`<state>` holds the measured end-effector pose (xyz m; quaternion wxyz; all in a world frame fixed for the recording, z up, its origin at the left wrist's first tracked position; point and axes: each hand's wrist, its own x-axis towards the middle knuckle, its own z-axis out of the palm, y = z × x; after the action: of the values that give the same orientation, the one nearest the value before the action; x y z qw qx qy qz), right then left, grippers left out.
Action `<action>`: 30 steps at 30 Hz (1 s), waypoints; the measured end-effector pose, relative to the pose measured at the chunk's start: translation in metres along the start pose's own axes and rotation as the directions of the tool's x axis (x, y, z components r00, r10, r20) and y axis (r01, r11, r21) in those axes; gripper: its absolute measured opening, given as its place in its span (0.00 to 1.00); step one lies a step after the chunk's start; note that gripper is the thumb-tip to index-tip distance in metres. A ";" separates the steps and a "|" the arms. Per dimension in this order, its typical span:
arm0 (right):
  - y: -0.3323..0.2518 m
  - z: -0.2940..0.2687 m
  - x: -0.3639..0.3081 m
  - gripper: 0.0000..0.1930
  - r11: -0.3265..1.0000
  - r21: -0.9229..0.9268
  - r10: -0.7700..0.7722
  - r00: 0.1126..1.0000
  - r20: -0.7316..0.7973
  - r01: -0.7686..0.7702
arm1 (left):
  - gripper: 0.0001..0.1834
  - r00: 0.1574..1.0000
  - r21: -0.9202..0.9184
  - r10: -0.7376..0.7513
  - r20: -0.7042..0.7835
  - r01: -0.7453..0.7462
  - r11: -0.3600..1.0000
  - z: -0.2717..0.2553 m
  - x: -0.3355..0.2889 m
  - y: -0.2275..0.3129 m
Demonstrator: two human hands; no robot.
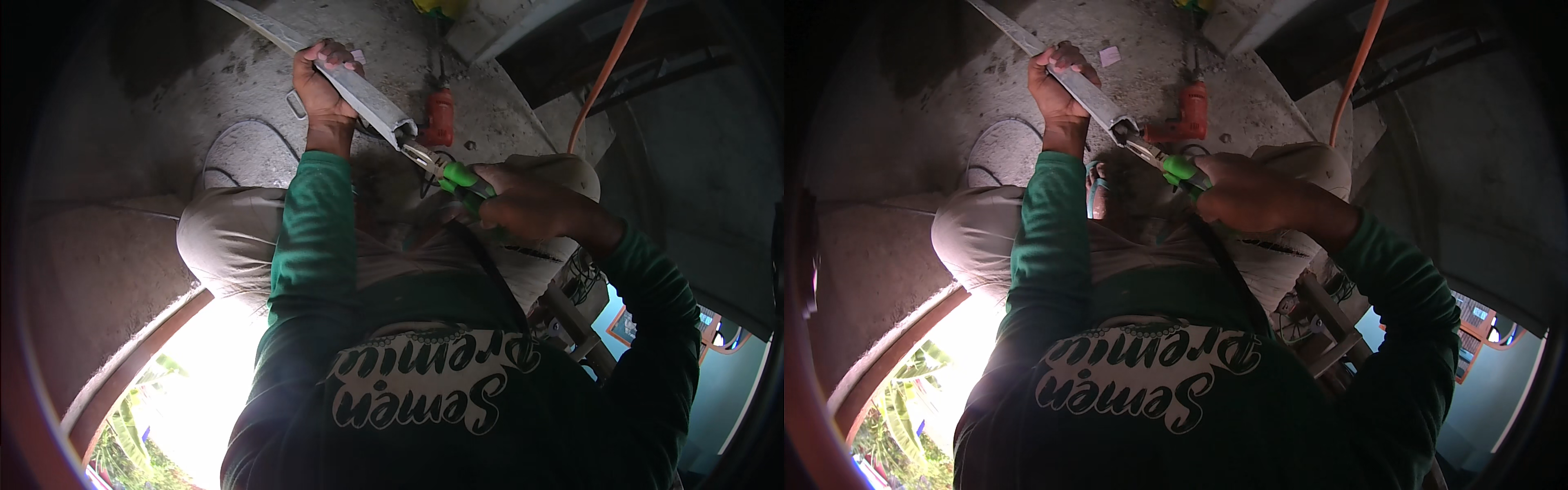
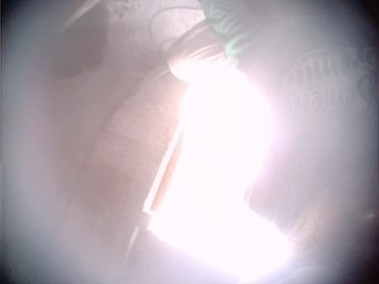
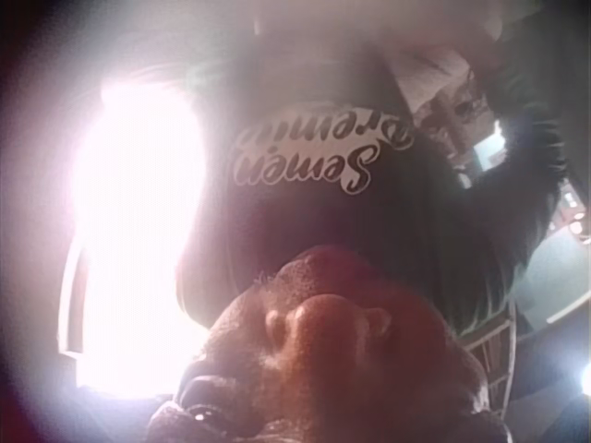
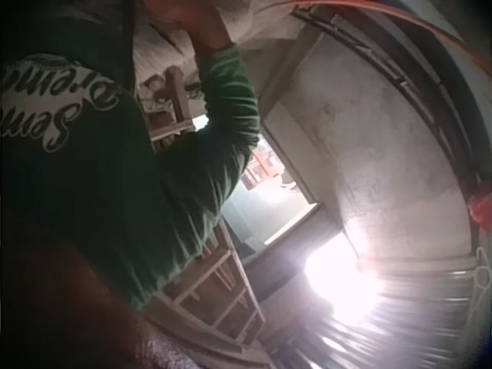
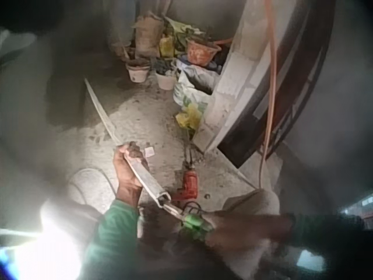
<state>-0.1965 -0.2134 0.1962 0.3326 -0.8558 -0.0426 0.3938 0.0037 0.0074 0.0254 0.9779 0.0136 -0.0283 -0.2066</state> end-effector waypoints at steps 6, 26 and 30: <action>-0.021 -0.003 0.009 0.22 0.993 -0.025 0.118 0.991 0.064 -0.116 | 0.06 1.000 0.019 0.006 0.018 -0.007 1.000 -0.005 0.000 -0.001; 0.032 0.075 0.028 0.17 0.999 -0.008 -0.040 0.938 -0.346 0.039 | 0.08 0.999 0.024 0.026 -0.045 -0.025 0.999 0.009 -0.002 -0.004; 0.029 0.074 0.025 0.19 0.999 0.032 -0.021 0.952 -0.304 0.032 | 0.08 0.999 0.045 0.029 -0.042 -0.027 0.999 0.025 0.000 -0.002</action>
<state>-0.2370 -0.1878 0.1279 0.3562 -0.8993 0.0048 0.2538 0.0012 0.0053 0.0506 0.9805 0.0395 -0.0120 -0.1921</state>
